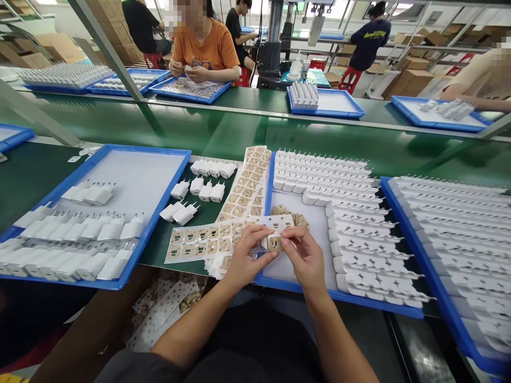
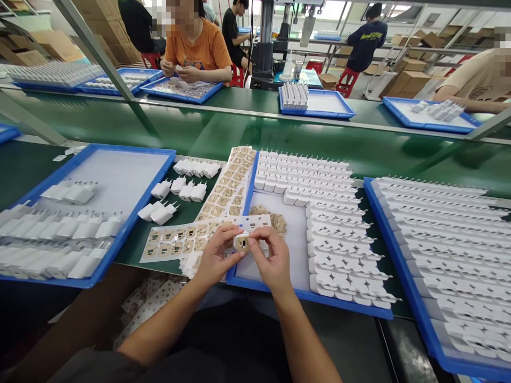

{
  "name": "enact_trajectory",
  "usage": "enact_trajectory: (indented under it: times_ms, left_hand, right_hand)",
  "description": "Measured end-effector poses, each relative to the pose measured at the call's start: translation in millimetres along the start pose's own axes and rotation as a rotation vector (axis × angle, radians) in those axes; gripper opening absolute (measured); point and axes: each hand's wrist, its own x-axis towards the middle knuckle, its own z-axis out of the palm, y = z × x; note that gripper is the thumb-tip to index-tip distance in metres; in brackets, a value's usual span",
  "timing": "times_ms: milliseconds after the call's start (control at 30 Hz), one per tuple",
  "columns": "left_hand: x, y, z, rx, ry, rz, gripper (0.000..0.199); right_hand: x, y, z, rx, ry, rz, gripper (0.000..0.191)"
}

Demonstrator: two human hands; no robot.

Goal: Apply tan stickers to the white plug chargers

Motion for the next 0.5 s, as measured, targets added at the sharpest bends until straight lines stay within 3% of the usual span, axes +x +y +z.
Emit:
enact_trajectory:
  times_ms: [500]
  left_hand:
    - [2.0,3.1,-0.2,-0.016,0.009,0.019,0.038]
  right_hand:
    - [-0.6,-6.2,5.1,-0.266,0.039,-0.179,0.008]
